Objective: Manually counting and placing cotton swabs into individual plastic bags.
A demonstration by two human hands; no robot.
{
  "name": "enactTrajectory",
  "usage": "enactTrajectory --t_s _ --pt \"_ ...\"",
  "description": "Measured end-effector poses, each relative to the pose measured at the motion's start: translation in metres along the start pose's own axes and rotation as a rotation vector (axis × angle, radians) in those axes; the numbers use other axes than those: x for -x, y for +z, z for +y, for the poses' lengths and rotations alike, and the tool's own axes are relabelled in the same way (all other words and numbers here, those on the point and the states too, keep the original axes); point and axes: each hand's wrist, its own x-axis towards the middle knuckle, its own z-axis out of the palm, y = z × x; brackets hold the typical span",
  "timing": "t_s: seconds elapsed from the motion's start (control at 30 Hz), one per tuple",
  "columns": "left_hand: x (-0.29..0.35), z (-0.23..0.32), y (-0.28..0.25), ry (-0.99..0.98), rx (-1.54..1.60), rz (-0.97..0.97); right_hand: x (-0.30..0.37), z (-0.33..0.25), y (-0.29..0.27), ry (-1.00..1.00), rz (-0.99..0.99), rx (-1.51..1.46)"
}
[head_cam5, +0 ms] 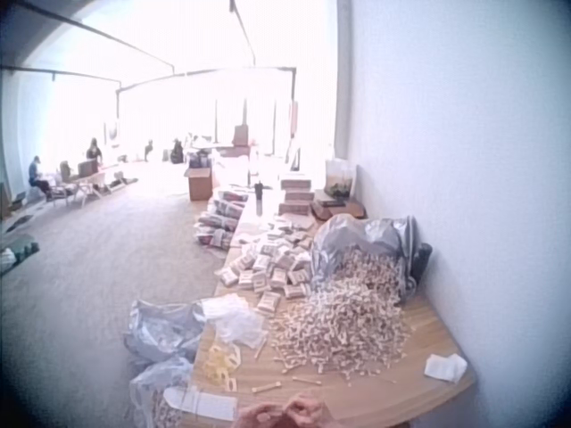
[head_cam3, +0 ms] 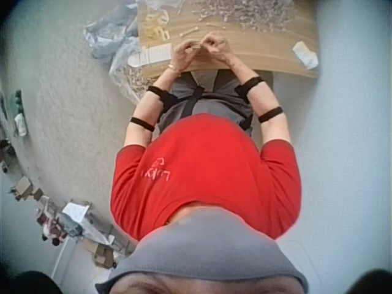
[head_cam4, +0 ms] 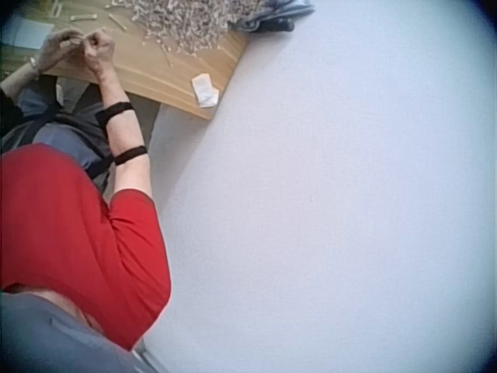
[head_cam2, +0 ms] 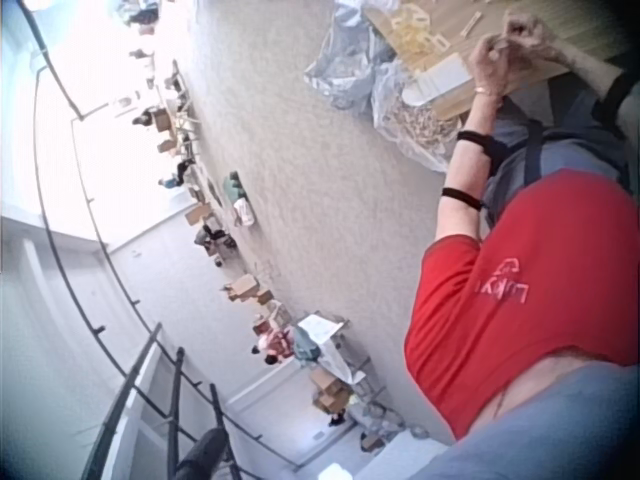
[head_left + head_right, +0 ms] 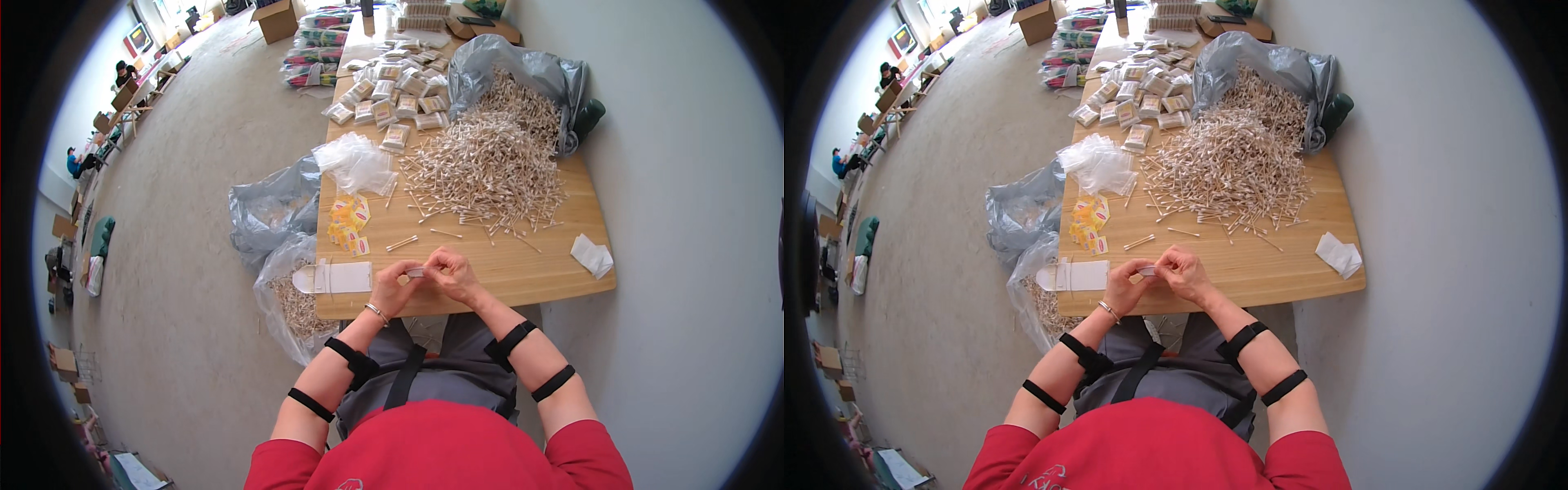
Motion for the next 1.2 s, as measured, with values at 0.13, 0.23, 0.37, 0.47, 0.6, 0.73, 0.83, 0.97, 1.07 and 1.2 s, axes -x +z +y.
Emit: enactTrajectory --t_s 0.13,0.23,0.37,0.47,0.6,0.73,0.83,0.97,1.07,1.2 --pt "0.002 -0.001 -0.001 -0.06 -0.137 0.016 0.006 0.003 0.004 -0.003 0.023 -0.16" --pt "0.003 0.001 0.0 -0.008 -0.191 0.029 0.01 0.01 0.0 0.021 -0.103 -0.037" --pt "0.007 -0.001 0.004 0.043 -0.236 0.07 0.011 0.017 -0.005 0.101 -0.131 -0.203" --pt "0.008 -0.004 0.003 -0.016 -0.198 0.052 0.011 0.017 -0.005 0.227 -0.19 -0.241" --pt "0.006 -0.001 0.002 -0.029 -0.075 0.055 0.012 0.019 -0.011 0.258 -0.125 -0.372" --pt "0.011 -0.006 0.005 -0.145 0.094 0.044 0.015 0.013 -0.016 0.291 -0.125 -0.306" --pt "0.013 -0.016 0.006 -0.221 0.209 0.017 0.016 0.006 -0.017 0.317 -0.136 -0.322" --pt "0.012 -0.01 0.01 -0.285 0.404 -0.007 0.013 0.012 -0.019 0.321 -0.141 -0.368" --pt "0.01 -0.006 0.007 -0.364 0.351 -0.016 0.012 0.005 -0.016 0.346 -0.127 -0.346" --pt "0.011 -0.005 0.008 -0.318 0.376 -0.001 0.012 -0.003 -0.007 0.331 -0.114 -0.348"
